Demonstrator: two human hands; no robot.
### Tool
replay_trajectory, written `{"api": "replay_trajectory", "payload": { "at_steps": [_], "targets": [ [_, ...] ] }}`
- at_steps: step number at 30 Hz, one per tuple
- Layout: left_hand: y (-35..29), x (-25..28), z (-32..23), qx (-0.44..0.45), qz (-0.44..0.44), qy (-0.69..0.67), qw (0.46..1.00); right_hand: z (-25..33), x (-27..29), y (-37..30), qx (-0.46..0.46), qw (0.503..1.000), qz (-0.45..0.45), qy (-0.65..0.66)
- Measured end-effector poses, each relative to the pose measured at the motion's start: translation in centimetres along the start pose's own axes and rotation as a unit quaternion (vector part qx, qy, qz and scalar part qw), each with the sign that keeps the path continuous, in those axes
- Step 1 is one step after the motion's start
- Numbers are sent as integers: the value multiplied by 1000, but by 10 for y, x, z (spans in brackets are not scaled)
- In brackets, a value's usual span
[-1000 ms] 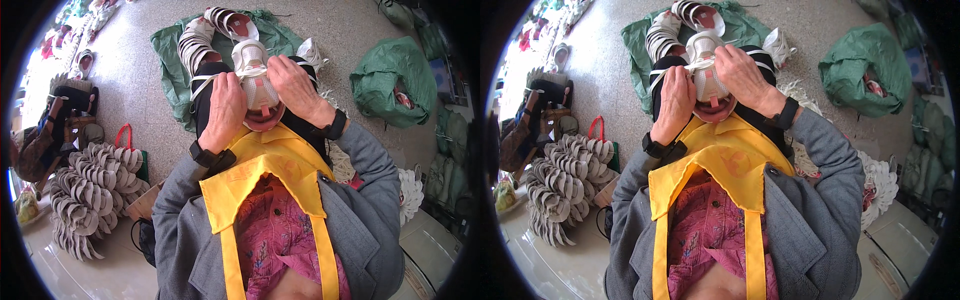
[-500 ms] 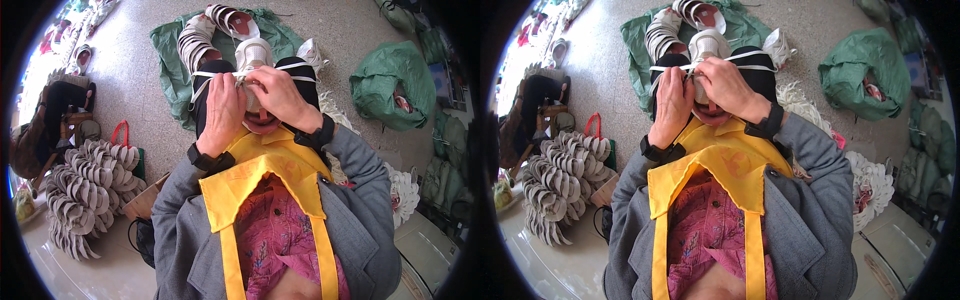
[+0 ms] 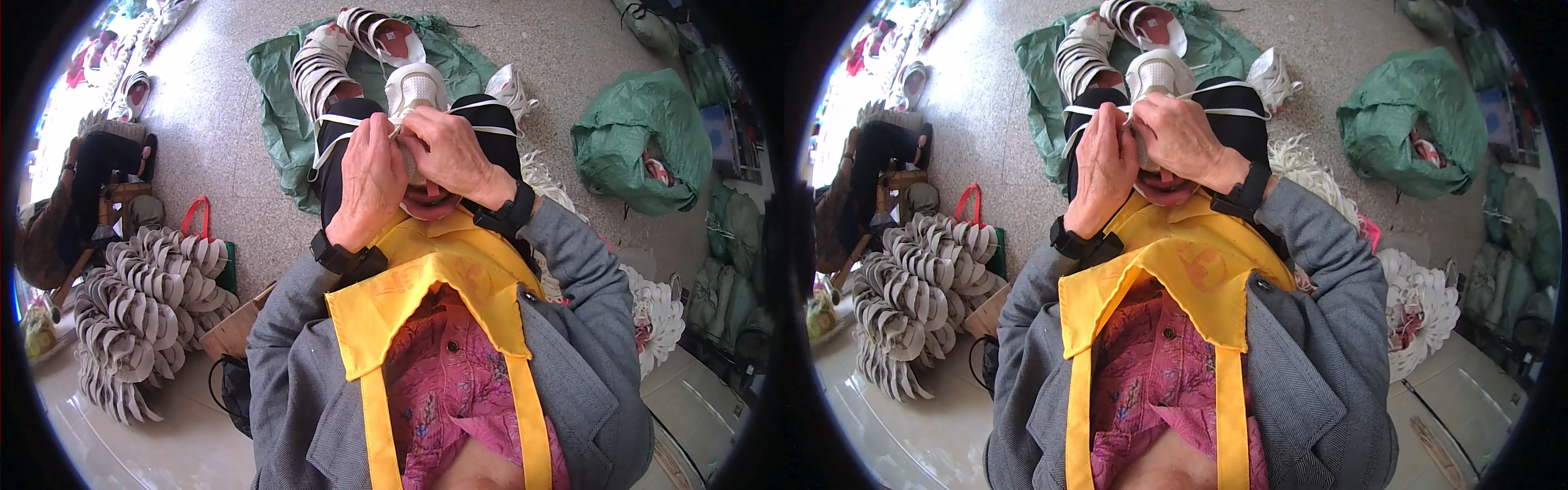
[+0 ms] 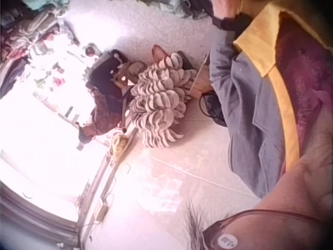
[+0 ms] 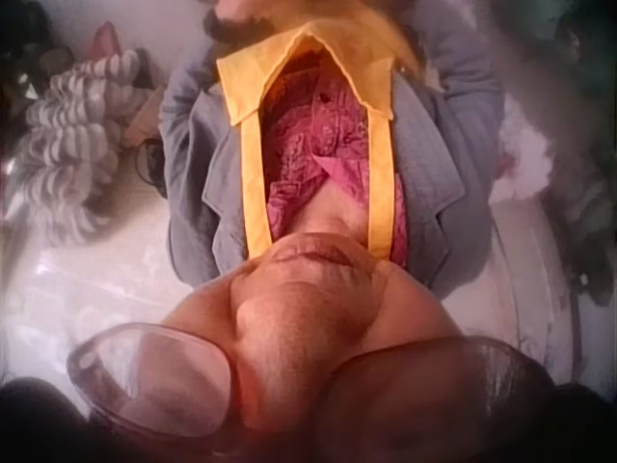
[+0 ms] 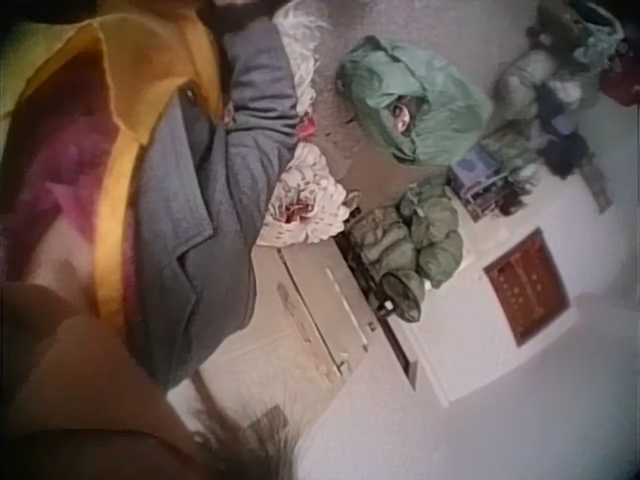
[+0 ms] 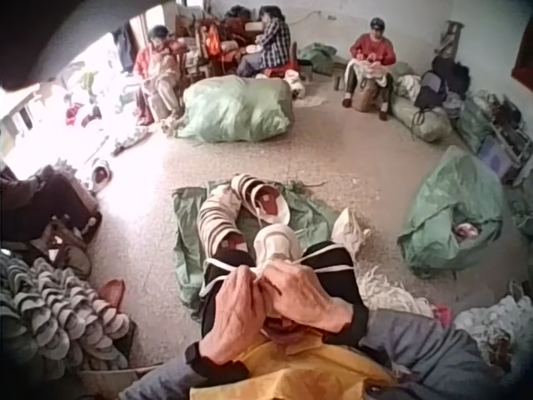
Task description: Lacing a pair of white and pink sneakers while sitting on the floor in a workshop.
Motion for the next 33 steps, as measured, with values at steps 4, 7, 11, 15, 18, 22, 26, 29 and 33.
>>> {"api": "replay_trajectory", "payload": {
  "at_steps": [4, 7, 11, 15, 18, 22, 26, 29, 33],
  "targets": [
    [1, 1, 0, -8, -29, 15, 999, 2, 26, -9, 15, 1000, -18, 14],
    [2, 2, -2, -5, -23, 17, 1000, -8, 48, -20, -38, 999, -8, 35],
    [2, 2, 2, 10, -23, 7, 1000, 2, 44, -20, -39, 993, 19, 111],
    [2, 4, 5, 20, -11, -14, 1000, 7, 8, -2, 57, 998, -4, -34],
    [3, 5, 5, 18, -8, -15, 1000, 0, -4, 6, 5, 997, 7, -80],
    [4, 5, 1, 9, -16, 7, 1000, 2, 7, 1, 26, 999, 21, -40],
    [3, 4, 2, 22, -11, 12, 1000, -6, 49, -22, 25, 1000, 17, -2],
    [3, 3, -2, -2, -22, 4, 1000, -31, 58, -52, -78, 982, 21, 169],
    [4, 5, 1, 18, -11, -1, 1000, -15, 47, -49, -80, 975, 11, 209]
  ]
}}
Point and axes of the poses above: each hand's wrist, its own y-axis towards the middle knuckle, its own x-axis out of the back of the hand, z = x × y, the point moved 5 cm from there along y, towards the middle knuckle, and after that the axes turned 13 degrees about z, right-handed, at the moved point
